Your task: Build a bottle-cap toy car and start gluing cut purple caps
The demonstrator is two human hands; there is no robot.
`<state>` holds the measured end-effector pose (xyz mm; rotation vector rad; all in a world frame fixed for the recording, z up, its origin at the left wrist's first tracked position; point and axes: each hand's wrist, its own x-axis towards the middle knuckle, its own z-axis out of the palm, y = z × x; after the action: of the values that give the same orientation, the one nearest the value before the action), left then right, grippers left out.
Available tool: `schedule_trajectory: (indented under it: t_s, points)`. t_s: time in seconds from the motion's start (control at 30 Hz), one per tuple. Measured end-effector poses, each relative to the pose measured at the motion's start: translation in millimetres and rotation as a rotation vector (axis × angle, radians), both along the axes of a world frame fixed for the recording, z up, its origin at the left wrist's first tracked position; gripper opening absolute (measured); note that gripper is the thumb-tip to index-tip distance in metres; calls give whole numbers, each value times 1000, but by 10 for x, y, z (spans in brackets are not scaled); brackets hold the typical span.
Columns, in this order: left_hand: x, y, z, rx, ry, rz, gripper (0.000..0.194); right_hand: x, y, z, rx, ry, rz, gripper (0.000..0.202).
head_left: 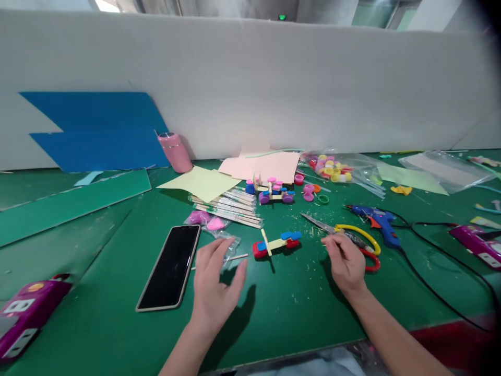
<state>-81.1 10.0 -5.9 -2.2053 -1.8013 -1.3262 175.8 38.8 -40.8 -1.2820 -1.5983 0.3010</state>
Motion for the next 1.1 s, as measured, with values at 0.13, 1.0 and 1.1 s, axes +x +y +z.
schedule_trajectory:
  t_s: [0.13,1.0,1.1]
  points:
    - [7,-190,-172,93,69,-60,18,15,-15,-35,13,30,-44,30]
    - [66,-179,-275,120,199,-25,13,-179,239,-55,-157,-262,317,70]
    - [76,-186,-273,123,209,-33,14,-197,293,-66,-186,-294,333,68]
